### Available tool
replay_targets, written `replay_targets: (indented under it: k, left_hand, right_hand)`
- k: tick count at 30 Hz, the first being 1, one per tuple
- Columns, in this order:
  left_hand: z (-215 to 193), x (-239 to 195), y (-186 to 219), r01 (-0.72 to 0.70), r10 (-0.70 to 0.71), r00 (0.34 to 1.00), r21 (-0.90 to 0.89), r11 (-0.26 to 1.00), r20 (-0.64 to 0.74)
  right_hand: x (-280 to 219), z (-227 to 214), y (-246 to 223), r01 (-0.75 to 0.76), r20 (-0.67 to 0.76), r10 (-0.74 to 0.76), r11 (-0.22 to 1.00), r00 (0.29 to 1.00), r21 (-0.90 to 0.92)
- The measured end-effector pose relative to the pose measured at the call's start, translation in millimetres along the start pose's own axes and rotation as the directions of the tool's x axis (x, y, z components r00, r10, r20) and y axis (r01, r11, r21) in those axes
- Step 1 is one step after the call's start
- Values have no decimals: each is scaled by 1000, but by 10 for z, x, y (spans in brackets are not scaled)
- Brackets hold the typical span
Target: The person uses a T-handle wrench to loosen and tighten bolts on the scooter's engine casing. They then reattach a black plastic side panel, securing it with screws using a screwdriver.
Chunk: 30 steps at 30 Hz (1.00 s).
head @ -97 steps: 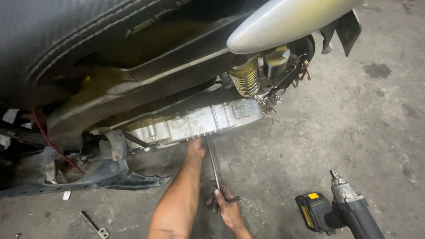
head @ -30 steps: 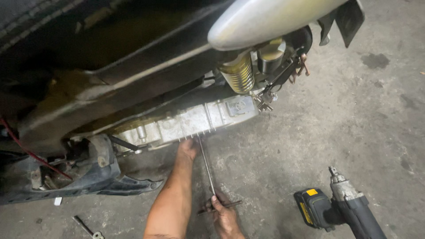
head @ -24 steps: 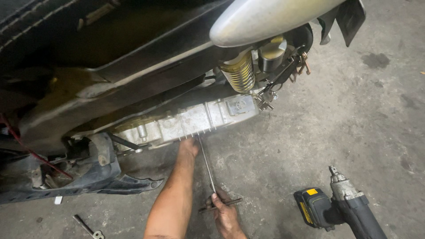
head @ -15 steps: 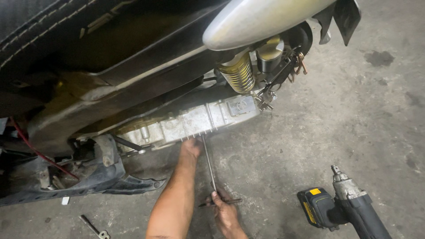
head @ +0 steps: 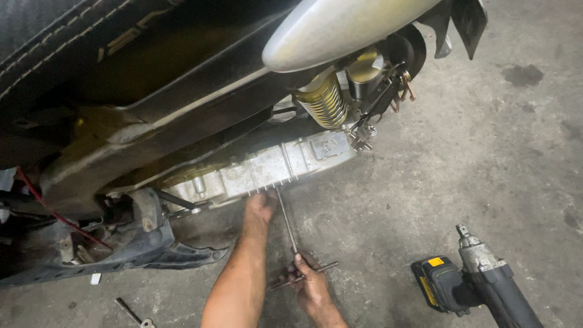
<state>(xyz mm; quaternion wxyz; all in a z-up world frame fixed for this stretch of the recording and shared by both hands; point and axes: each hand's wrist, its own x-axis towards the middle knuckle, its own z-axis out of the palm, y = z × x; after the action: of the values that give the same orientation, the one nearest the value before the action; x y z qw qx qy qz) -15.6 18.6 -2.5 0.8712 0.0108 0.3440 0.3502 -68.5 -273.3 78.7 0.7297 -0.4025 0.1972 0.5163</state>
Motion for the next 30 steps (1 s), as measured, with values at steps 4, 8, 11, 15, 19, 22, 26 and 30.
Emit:
replay_targets:
  k: [4,8,11,15,19,22,26,30]
  left_hand:
    - [116,-256,38,50,-64,994,158,986,89]
    - [92,-302,73,16,-72,989,394,919,128]
    - [-75,-147,62,8,-72,988,412,911,140]
    - [-194,70,36,-44,-28,989,475,879,144]
    - [-15,-131,24,-83,-15,990,670,738,140]
    - [172,-758,-13,-49,27,999,963,266,43]
    - [222,-1844,-125,-47,-48,998,956,-288,35]
    - [-142,-2589,-258,-89,-82,995,895,-438,59]
  right_hand:
    - [18,59,89,104,80,-101,994,992,-40]
    - [-7,147,199,372,86,-378,803,922,-466]
    - [-27,142,178,363,52,-397,768,916,-528]
    - [16,154,48,-26,-56,16,981,998,-195]
    - [99,189,49,102,-122,-131,970,984,-222]
    - [190,155,87,4,-201,1,1000,980,24]
    - [293,97,144,-8,-45,16,985,999,175]
    - [372,-42,203,-58,-107,70,992,992,114]
